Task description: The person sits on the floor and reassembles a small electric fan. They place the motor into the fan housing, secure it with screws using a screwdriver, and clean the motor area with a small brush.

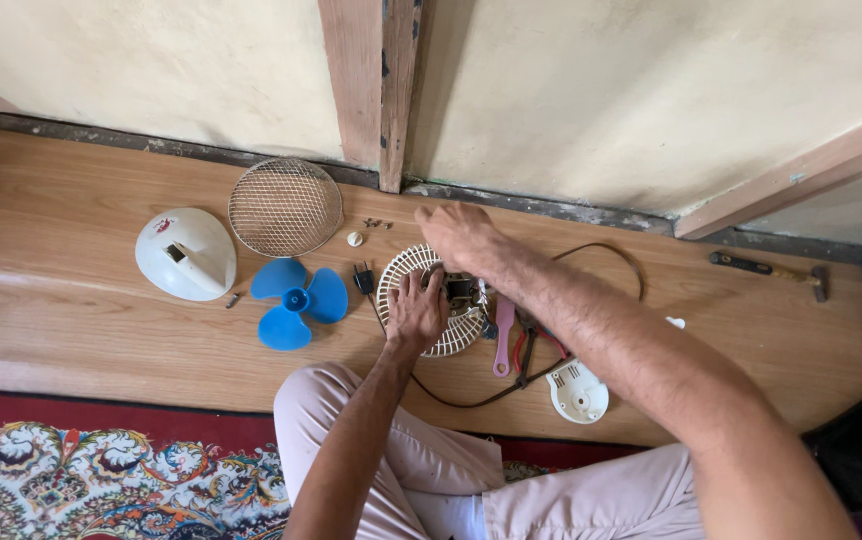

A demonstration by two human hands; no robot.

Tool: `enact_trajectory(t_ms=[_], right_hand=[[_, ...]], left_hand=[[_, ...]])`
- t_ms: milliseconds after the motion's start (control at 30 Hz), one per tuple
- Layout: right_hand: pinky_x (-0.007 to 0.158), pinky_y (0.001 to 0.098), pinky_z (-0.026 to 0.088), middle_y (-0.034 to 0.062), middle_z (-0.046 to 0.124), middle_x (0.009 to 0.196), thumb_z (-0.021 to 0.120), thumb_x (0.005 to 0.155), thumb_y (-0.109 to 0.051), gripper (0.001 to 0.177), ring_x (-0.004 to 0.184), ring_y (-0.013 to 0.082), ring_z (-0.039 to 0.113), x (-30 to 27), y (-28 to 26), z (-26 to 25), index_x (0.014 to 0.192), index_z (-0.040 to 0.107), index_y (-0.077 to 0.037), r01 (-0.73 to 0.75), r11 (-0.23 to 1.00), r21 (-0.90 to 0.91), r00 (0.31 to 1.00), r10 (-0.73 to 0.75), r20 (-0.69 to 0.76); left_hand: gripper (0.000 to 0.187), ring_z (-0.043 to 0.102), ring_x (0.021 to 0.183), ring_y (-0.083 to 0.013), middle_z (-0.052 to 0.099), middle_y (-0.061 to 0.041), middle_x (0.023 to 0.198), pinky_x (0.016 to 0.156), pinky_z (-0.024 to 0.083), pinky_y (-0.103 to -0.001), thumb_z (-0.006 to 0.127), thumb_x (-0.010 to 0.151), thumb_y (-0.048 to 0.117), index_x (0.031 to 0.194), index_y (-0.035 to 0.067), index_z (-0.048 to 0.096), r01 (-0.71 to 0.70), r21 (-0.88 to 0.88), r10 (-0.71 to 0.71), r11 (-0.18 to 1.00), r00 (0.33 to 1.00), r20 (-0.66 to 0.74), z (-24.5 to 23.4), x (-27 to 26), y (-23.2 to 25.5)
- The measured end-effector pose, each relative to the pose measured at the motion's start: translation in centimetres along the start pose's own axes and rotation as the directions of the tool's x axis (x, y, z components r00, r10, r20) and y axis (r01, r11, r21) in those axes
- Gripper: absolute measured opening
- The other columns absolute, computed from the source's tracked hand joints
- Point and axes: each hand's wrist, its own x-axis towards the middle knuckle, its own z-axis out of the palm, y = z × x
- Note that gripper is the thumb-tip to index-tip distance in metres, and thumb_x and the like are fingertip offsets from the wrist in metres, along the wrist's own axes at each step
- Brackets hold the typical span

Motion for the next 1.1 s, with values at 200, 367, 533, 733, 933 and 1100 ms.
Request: enact_trajectory(t_ms=[200,367,533,733,933,1100], right_hand=[[0.066,0.0375,0.061,0.0088,0.060,0.122,0.058,0.094,-0.026,0.020,0.091,0.0234,0.066,0.8,2.8,2.5,0.113,0.053,-0.023,0.300,0.790,-0.535,0.709,-0.559,-0.429],[0.053,0.0298,0.058,0.0157,0.065,0.100,0.053,0.107,-0.019,0.023,0.069,0.0152,0.067,0.3,4.1,2.1,0.104,0.059,0.002,0.432,0.700,-0.568,0.819,-0.569,-0.078],[0.030,0.0289,0.054,0.0239,0.069,0.096,0.066,0.089,-0.026,0.030,0.049,0.0143,0.064,-0.3,5.3,1.6,0.099,0.066,0.002,0.400,0.739,-0.542,0.778,-0.586,-0.226],[0.045,0.0320,0.054,0.0101,0.064,0.069,0.062,0.085,-0.011,0.008,0.055,0.0147,0.062,-1.1,3.9,1.2,0.081,0.069,-0.008,0.225,0.933,-0.282,0.965,-0.254,-0.070],[0.044,0.0291,0.043,0.0024,0.054,0.062,0.059,0.086,-0.003,0.015,0.050,0.0119,0.046,0.3,0.9,0.2,0.074,0.066,-0.008,-0.100,0.977,0.190,0.995,0.098,0.020],[0.045,0.0301,0.054,0.0065,0.058,0.070,0.058,0.085,0.000,0.026,0.055,0.0132,0.054,1.7,-1.0,-0.1,0.110,0.063,0.000,-0.027,0.999,0.018,0.998,0.028,-0.058]], left_hand=[[0.055,0.042,0.140,-0.0363,0.042,-0.019,0.148,0.115,0.032,-0.066,0.040,0.101,0.031,0.154,0.017,0.037,-0.014,0.000,0.014,1.000,0.998,-0.055,0.7,-0.2,-0.4],[0.056,0.039,0.138,-0.0408,0.039,-0.023,0.147,0.109,0.031,-0.071,0.040,0.101,0.031,0.154,0.016,0.036,-0.045,0.008,0.045,0.999,0.997,-0.056,1.2,0.5,-1.0],[0.054,0.041,0.138,-0.0384,0.041,-0.022,0.146,0.112,0.030,-0.071,0.040,0.100,0.031,0.152,0.017,0.038,-0.041,0.015,0.042,0.999,0.998,-0.045,1.0,0.2,-0.9],[0.054,0.042,0.138,-0.0407,0.041,-0.025,0.146,0.111,0.031,-0.071,0.038,0.101,0.032,0.152,0.016,0.038,-0.048,-0.004,0.047,0.999,0.998,-0.035,0.8,0.2,-0.9],[0.055,0.036,0.142,-0.0447,0.037,-0.028,0.152,0.113,0.027,-0.073,0.033,0.103,0.035,0.154,0.015,0.036,-0.030,0.011,0.030,0.999,1.000,0.004,0.9,0.4,-0.9],[0.054,0.036,0.144,-0.0451,0.037,-0.028,0.153,0.115,0.026,-0.071,0.032,0.105,0.036,0.153,0.013,0.036,-0.023,0.011,0.023,1.000,1.000,0.002,0.9,0.4,-0.8]])
